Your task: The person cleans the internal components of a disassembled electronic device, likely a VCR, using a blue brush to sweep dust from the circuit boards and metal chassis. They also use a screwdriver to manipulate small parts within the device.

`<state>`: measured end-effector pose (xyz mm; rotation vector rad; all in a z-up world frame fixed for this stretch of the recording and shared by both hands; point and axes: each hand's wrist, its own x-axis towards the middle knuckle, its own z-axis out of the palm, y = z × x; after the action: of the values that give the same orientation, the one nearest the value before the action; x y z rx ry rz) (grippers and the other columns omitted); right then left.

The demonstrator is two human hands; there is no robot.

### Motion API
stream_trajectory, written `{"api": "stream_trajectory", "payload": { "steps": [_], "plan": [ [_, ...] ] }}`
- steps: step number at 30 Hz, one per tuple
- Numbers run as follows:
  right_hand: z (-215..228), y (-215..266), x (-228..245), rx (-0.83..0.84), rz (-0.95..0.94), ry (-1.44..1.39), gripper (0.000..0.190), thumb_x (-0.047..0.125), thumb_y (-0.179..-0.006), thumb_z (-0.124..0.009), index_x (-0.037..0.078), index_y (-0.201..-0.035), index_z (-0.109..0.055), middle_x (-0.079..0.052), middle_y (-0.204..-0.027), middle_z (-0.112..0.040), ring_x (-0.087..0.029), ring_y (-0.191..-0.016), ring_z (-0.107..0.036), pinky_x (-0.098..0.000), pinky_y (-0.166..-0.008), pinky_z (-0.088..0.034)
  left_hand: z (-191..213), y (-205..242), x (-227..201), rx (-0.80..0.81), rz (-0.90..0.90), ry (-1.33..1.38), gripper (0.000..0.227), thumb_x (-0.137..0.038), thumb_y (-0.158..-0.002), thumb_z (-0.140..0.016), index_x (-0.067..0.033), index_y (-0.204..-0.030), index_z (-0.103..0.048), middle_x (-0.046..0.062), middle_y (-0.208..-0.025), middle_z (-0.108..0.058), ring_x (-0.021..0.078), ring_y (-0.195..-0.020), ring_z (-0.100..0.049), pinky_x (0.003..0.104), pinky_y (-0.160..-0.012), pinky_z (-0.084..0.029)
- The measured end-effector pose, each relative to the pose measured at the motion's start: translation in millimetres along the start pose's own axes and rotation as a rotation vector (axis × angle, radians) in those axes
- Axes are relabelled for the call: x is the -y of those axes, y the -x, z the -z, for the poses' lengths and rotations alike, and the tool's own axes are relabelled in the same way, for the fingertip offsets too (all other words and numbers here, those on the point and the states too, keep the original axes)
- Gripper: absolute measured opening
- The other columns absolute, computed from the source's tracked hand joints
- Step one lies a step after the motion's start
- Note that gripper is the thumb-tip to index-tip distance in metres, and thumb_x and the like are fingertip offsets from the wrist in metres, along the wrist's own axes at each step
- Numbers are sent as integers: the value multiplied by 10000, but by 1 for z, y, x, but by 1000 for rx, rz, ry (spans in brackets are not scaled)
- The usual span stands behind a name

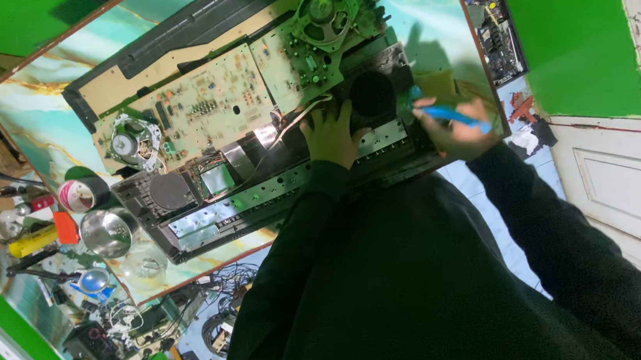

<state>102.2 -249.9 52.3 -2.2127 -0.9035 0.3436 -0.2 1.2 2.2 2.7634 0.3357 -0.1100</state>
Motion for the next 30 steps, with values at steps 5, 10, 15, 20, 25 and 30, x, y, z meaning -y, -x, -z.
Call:
{"api": "stream_trajectory", "payload": {
  "steps": [5, 10, 15, 20, 25, 30],
  "plan": [
    [-42, 19, -1, -223, -50, -33, 170, 198, -1100, -685, 69, -1201, -732, -92, -926, -752, -142, -691, -717, -239, -584, -552, -4, 0, 1, -7, 9, 15, 729, -546, -821, -769, -151, -1401, -570, 143, -1395, -600, 374, -1294, -469, 625, -1009, -332],
    [-45, 6, 9, -317, -91, -83, 160, 206, -1080, -715, 66, -1153, -740, -97, -854, -737, -177, -646, -672, -302, -579, -515, 0, 2, 3, 27, 7, 38, 768, -550, -812, -775, -154, -1428, -547, 148, -1450, -560, 377, -1324, -452, 630, -981, -346],
    [-46, -1, 19, -156, -86, -38, 159, 214, -1059, -744, 62, -1105, -747, -103, -783, -722, -212, -600, -626, -364, -573, -477, 6, 0, 7, 78, 1, 52, 786, -504, -804, -789, -173, -1461, -513, 142, -1474, -535, 391, -1371, -396, 682, -1025, -297],
    [-62, -21, 30, 100, 77, 450, 424, 180, -845, -720, 60, -1250, -685, -149, -724, -720, -277, -609, -689, -400, -567, -558, 21, 1, 11, 76, -59, 59, 833, -469, -768, -808, -187, -1482, -486, 139, -1486, -532, 391, -1402, -370, 698, -1073, -247],
    [-81, -29, 28, -61, 66, -230, 181, 131, -1069, -651, 154, -1244, -687, -163, -1069, -778, -201, -801, -778, -375, -675, -657, 21, 0, 17, 160, -59, 15, 987, -461, -727, -819, -53, -1504, -368, 191, -1389, -589, 419, -1426, -349, 707, -1115, -210],
    [-79, -21, 17, -130, 163, 258, 420, 35, -954, -600, 171, -1352, -605, -158, -1048, -754, -265, -844, -759, -363, -723, -626, 6, 6, 23, 141, -54, -2, 963, -447, -754, -794, 2, -1482, -352, 239, -1306, -632, 468, -1391, -358, 697, -1052, -261]
  ]
}}
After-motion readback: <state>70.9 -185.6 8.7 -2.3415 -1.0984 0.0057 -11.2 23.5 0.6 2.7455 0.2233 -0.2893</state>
